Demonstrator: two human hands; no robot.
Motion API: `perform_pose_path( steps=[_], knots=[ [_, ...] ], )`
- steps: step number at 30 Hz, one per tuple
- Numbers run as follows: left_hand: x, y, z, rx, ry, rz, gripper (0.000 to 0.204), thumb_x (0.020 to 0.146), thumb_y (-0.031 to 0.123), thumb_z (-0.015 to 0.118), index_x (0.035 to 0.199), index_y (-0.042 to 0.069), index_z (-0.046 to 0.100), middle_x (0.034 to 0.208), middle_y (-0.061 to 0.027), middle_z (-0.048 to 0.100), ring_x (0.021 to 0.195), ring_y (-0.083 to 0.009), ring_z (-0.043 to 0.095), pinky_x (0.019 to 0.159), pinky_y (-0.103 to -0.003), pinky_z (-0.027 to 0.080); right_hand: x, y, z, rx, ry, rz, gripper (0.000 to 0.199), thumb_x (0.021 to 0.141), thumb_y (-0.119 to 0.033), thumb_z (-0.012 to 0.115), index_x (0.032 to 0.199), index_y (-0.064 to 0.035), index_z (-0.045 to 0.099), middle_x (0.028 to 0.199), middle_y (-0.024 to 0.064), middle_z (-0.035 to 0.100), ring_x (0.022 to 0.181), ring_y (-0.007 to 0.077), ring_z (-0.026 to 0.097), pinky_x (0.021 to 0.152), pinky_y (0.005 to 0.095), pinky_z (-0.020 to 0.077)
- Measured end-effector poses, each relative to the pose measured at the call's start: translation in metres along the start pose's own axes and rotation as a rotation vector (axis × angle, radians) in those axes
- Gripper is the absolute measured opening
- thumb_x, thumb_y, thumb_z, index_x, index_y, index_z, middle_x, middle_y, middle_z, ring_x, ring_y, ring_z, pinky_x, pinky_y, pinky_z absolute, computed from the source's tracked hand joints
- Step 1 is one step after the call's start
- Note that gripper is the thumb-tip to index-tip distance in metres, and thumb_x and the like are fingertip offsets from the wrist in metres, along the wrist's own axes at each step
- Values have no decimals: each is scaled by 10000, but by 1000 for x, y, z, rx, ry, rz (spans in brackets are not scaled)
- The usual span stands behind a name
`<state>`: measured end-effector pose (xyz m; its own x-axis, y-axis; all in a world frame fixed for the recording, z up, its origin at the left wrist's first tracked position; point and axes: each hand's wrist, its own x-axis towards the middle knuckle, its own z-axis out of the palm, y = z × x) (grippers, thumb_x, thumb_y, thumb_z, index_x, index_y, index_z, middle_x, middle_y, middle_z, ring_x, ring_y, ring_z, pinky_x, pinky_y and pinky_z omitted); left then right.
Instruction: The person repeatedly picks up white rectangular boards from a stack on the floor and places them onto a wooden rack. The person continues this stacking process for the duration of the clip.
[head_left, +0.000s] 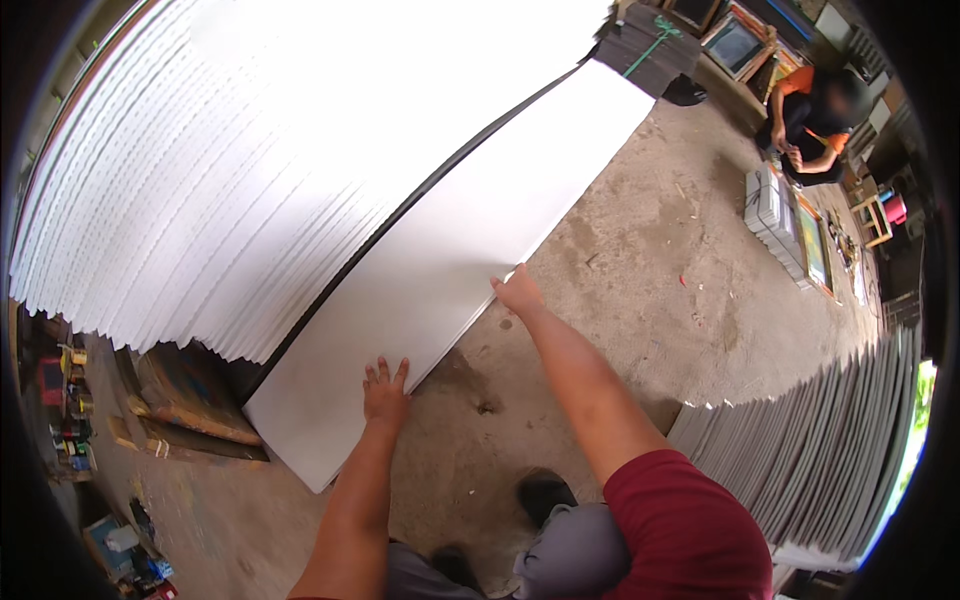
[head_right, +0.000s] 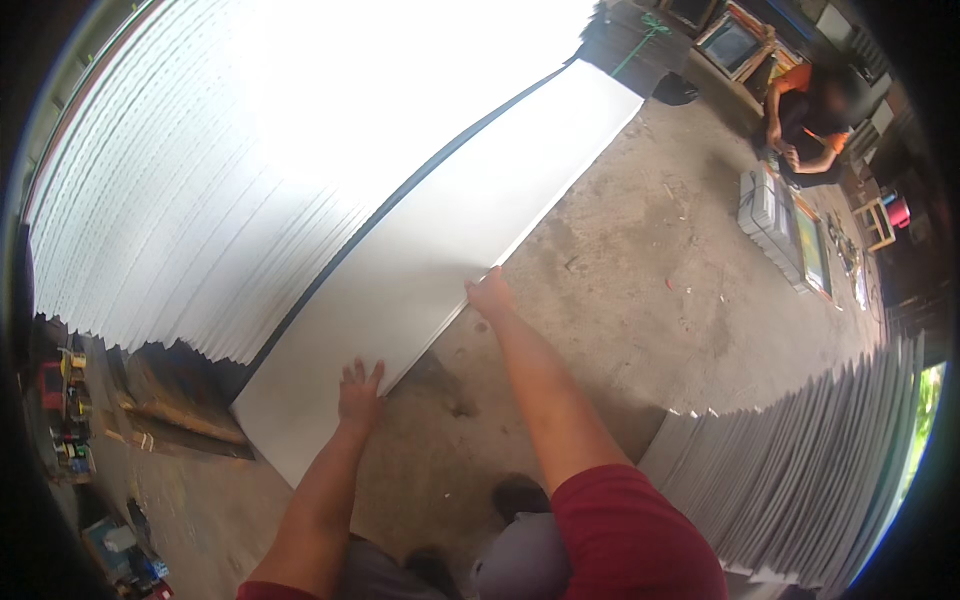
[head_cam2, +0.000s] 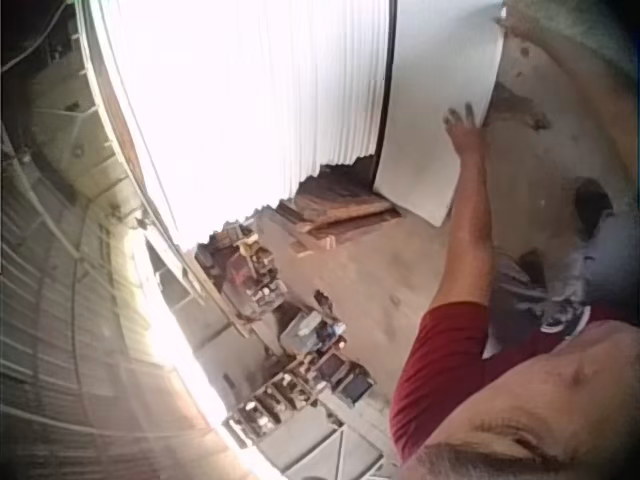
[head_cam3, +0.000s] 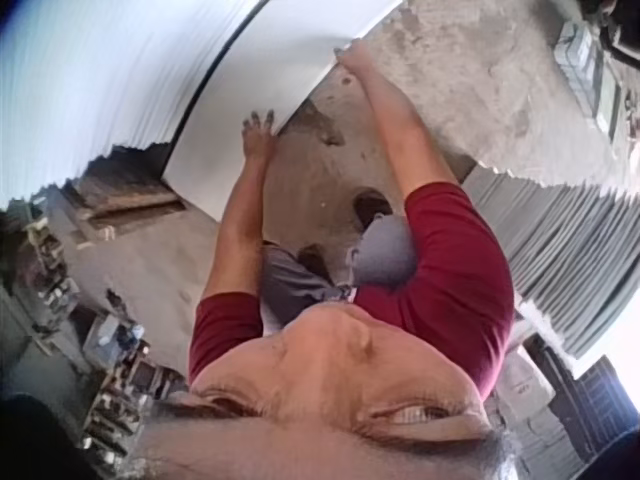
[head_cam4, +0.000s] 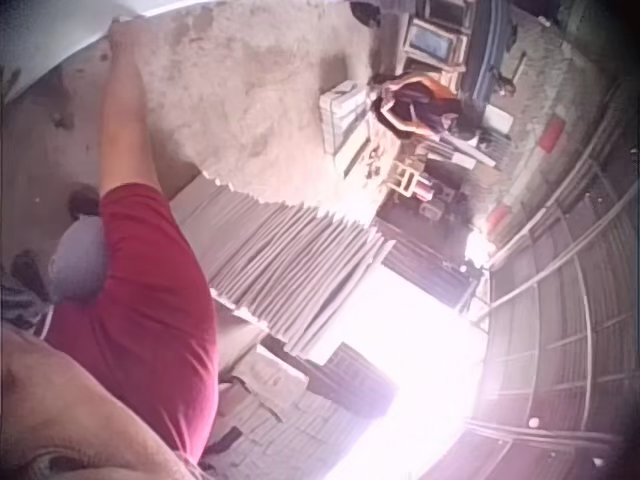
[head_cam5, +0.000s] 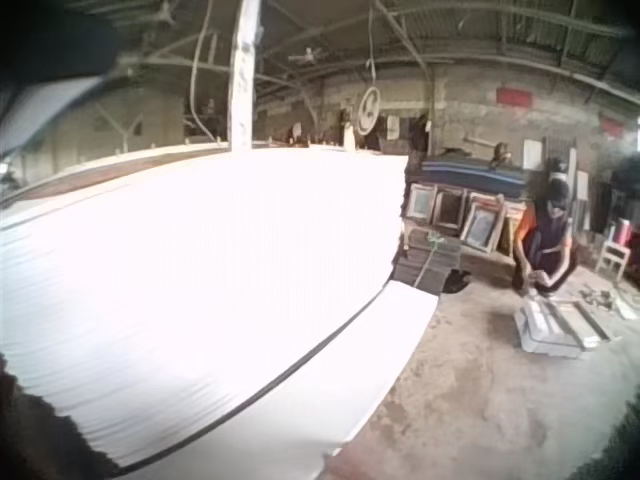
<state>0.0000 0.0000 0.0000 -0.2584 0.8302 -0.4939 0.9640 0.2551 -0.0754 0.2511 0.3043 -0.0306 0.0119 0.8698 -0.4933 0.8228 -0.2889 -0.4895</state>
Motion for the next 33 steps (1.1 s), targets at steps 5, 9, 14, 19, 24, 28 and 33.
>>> perform_pose_path(
  steps=[5,9,14,19,24,28,33],
  knots=[
    [-8,0,-28,-181,-102,-8,1082,885,427,893,1746,432,238,1836,-154,182,1661,-441,238,1287,-592,348,-98,-44,-132,-215,-173,-94,734,1039,-527,671,1559,-20,567,1124,175,797,926,324,791,905,509,618],
    [-15,-2,-74,-147,-242,-18,1047,871,522,872,1734,406,291,1830,-152,208,1651,-443,270,1291,-627,316,-185,-44,-217,-281,108,-192,745,1030,-538,674,1583,-52,558,1324,184,760,1223,337,728,1027,502,579],
    [-7,54,-117,72,-278,-79,978,884,646,807,1684,219,442,1771,-160,354,1615,-454,341,1277,-684,280,-357,-54,-347,-184,268,-213,670,1003,-489,722,1516,-71,617,1324,192,751,1283,377,684,1053,495,559],
    [-75,219,-213,-511,135,682,726,955,474,800,1553,114,600,1637,-202,530,1524,-403,476,1255,-611,352,-535,-14,-431,-371,762,-709,524,931,-381,845,1341,-80,722,1236,162,764,1176,338,713,1002,454,578],
    [-253,348,-368,-842,441,1388,661,961,432,820,1485,74,634,1566,-230,590,1513,-421,494,1228,-545,425,-677,84,-514,-486,840,-611,676,790,-409,951,1350,-106,725,1355,103,727,1296,333,658,1100,477,542],
    [-354,384,-439,-779,634,1768,809,889,594,844,1497,106,625,1592,-207,575,1549,-416,455,1261,-563,392,-710,172,-535,-486,762,-326,830,740,-447,967,1467,-174,674,1547,104,631,1464,330,553,1203,491,474],
    [-397,413,-464,-273,769,1874,888,785,639,887,1470,124,653,1523,-148,628,1496,-359,513,1285,-546,373,-711,196,-533,-585,810,-317,877,718,-475,968,1498,-227,654,1552,93,629,1454,323,564,1207,476,465]
  ],
)
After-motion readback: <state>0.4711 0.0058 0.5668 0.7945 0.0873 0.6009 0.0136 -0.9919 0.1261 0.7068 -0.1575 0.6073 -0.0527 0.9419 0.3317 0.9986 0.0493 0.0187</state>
